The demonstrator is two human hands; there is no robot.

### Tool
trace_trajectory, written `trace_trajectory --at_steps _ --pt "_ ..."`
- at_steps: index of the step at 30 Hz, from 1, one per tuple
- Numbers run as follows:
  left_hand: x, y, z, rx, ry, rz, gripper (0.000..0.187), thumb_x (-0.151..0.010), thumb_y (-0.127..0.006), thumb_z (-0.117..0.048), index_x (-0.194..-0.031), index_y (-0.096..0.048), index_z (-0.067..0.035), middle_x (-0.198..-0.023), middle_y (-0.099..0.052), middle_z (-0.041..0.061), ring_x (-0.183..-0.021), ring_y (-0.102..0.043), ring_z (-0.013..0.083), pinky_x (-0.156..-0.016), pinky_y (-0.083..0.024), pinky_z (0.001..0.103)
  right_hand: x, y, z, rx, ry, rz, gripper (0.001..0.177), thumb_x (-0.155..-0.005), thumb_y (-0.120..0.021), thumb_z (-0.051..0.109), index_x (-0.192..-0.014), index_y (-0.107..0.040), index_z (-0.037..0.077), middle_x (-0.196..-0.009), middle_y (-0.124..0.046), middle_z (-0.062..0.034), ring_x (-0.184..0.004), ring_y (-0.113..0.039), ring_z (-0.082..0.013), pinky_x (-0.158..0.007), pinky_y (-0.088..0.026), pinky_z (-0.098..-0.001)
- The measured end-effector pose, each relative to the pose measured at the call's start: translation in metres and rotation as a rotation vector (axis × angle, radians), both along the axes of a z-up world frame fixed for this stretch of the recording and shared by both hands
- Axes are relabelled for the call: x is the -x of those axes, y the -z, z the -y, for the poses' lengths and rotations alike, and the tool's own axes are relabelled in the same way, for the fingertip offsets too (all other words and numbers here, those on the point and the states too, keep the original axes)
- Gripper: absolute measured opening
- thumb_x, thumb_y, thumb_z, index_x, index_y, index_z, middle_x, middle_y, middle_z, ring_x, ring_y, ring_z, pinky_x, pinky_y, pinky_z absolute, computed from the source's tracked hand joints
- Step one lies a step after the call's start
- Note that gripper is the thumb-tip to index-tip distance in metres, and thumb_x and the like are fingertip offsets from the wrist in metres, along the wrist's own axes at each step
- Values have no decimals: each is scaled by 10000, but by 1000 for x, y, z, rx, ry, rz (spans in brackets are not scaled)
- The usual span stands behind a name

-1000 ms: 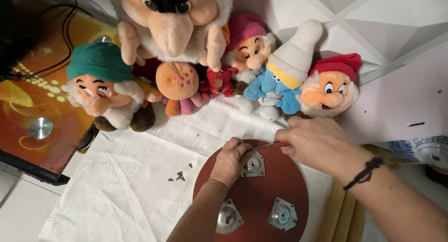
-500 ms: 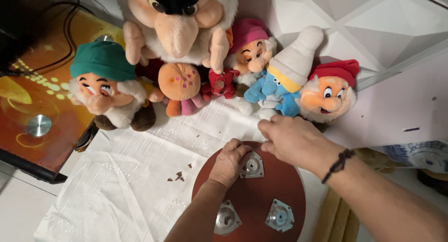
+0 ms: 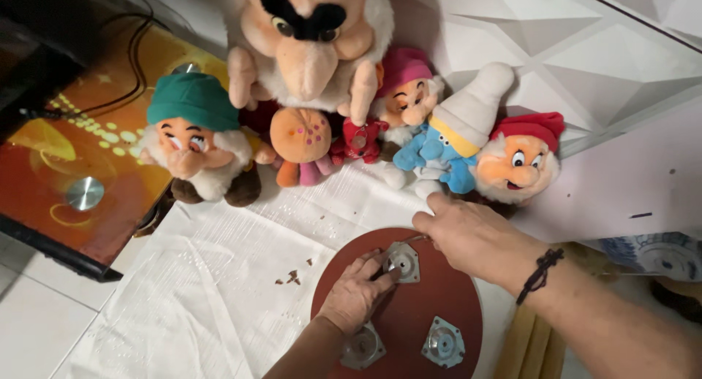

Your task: The person uses a screwdriver to fasten three metal hardware pieces onto a round reddish-brown board. They hold each piece in place with one hand while turning the screwdriver with the other, repeating the process for each of the three items.

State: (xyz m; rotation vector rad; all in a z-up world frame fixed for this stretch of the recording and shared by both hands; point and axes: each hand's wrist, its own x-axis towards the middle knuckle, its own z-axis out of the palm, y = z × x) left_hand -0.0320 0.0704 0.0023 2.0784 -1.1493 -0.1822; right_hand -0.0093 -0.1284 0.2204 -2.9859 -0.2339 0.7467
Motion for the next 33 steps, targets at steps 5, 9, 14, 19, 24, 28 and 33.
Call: trace_trajectory --at_steps 5,9,14,19,24,28,33 --pt "-1 7 -1 6 9 -61 324 -917 -657 -170 -1232 -722 -205 -1478 -541 128 -1380 -470 348 -1106 -414 424 -1 28 -2 131 255 -46 263 -944 -641 315 -1069 -654 84 -1013 -699 -168 -981 -688 -399 -896 -540 -501" --pt "-1 5 -3 27 14 -48 287 -922 -669 -185 -1202 -731 -203 -1475 -547 126 -1359 -480 356 -1090 -425 434 -4 34 8 113 530 68 413 -967 -675 371 -1140 -583 7 -1000 -708 -256 -978 -691 -454 -902 -537 -529" --pt "-1 6 -3 48 7 -18 287 -944 -663 -198 -1224 -725 -205 -1474 -559 113 -1358 -497 348 -1096 -444 430 6 23 10 43 209 -83 462 -789 -722 179 -1191 -556 22 -1223 -584 -243 -992 -693 -441 -848 -572 -492" --pt "-2 8 -2 62 6 -7 288 -928 -674 -209 -1211 -731 -209 -1477 -557 117 -1345 -495 346 -1086 -438 436 1 26 2 92 289 -130 394 -916 -693 298 -1201 -578 51 -1143 -648 -196 -1037 -693 -414 -914 -554 -496" --pt "0 8 -1 41 -9 1 264 -942 -682 -228 -1200 -735 -210 -1446 -567 102 -1350 -498 337 -1096 -440 441 0 29 17 42 500 -90 584 -804 -833 370 -1180 -557 18 -1141 -635 -199 -1114 -638 -400 -945 -522 -492" --pt "-1 7 1 51 -10 21 253 -923 -685 -218 -1169 -741 -208 -1471 -568 90 -1331 -509 335 -1089 -442 438 10 15 25 4 161 -33 476 -761 -774 214 -1157 -573 44 -1191 -607 -229 -1086 -641 -426 -910 -539 -487" --pt "-1 6 -1 72 -19 31 289 -922 -687 -204 -1206 -737 -213 -1468 -563 93 -1321 -514 340 -1080 -451 440 5 6 6 60 267 -48 302 -1008 -663 316 -1103 -572 44 -1115 -684 -198 -1080 -689 -396 -934 -538 -481"
